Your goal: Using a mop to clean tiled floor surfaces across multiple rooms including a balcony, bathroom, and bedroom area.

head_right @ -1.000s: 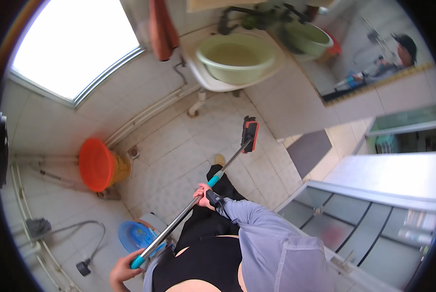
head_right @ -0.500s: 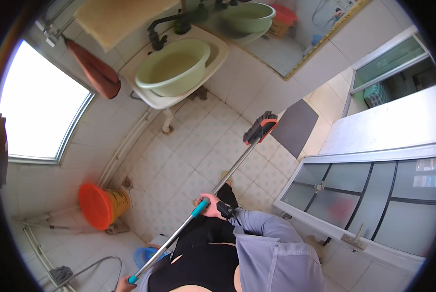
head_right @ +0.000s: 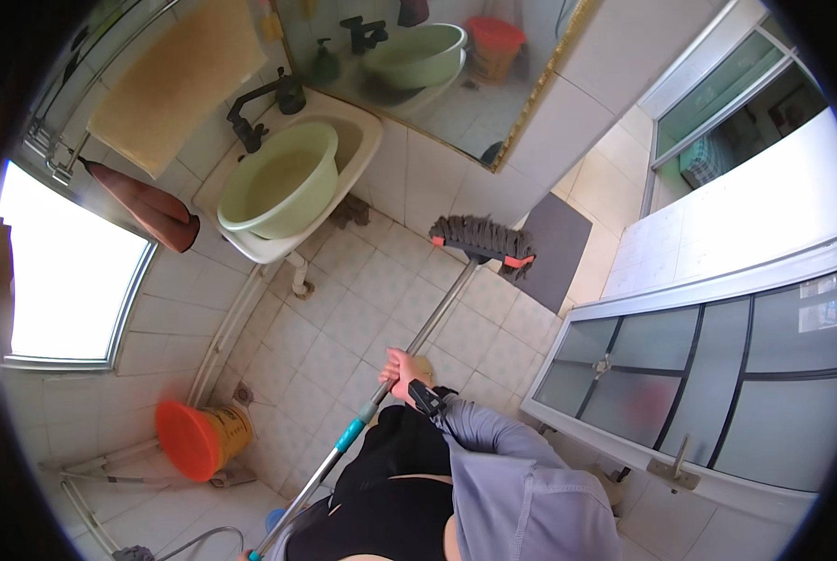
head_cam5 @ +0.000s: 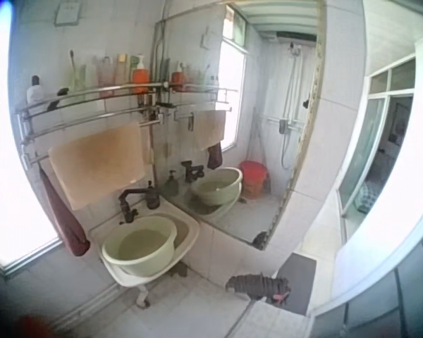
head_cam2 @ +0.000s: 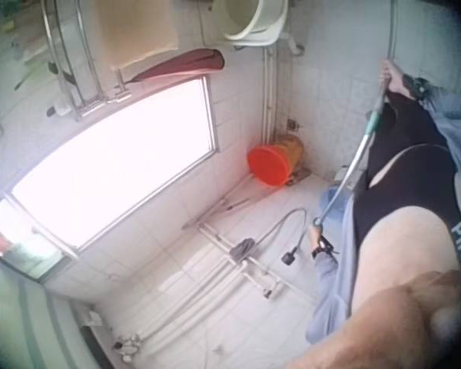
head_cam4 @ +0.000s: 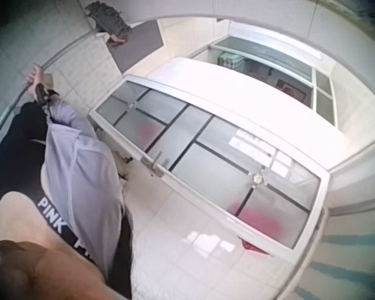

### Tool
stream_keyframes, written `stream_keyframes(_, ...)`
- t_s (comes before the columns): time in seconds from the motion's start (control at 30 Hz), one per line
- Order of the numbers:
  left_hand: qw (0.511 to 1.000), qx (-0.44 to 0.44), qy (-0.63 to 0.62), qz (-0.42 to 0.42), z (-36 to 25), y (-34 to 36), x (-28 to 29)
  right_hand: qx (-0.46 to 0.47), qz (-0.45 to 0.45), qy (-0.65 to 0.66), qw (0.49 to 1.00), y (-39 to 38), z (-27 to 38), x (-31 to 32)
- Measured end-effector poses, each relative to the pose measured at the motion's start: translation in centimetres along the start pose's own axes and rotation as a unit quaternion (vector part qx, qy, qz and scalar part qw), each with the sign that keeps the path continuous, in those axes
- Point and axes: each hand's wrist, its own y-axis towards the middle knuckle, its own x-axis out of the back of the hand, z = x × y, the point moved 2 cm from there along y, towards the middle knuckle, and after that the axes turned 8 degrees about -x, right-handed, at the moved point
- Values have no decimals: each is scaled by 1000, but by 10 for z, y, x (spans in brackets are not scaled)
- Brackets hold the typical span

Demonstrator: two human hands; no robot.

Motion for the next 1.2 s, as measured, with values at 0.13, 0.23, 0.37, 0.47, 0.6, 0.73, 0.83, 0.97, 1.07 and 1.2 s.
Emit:
stream_keyframes(0.13, 998, -7, 40, 39, -29, 13, -1, 10, 16, 9, 1000, -14, 22, -1)
stream_keyframes(0.23, 996, -22, 69, 61, -45, 30, 4, 23, -4, 34, 999, -23, 39, 6)
stream_keyframes(0.37, 990, -44, 104, 82, -60, 47, 11, 55, 6, 57, 997, -40, 57, 19)
stream_keyframes(0.47, 983, -70, 134, 103, -67, 62, 18, 89, -41, 72, 993, -53, 69, 40)
stream_keyframes(0.6, 979, -115, 154, 72, -93, 92, 33, 133, -87, 104, 982, -68, 87, 74)
stream_keyframes(0.73, 961, -206, 157, 100, -107, 128, 43, 192, -83, 126, 970, -90, 94, 89)
stream_keyframes(0.83, 944, -199, 192, 182, -136, 155, 48, 214, -91, 137, 963, -113, 110, 108)
stream_keyframes(0.97, 932, -278, 193, 129, -198, 166, 49, 250, -81, 174, 949, -139, 140, 126)
stream_keyframes(1.07, 923, -305, 185, 146, -262, 166, 39, 270, -82, 190, 940, -152, 171, 136)
stream_keyframes(1.2, 910, -340, 161, 173, -369, 150, 19, 301, -89, 200, 928, -163, 233, 146)
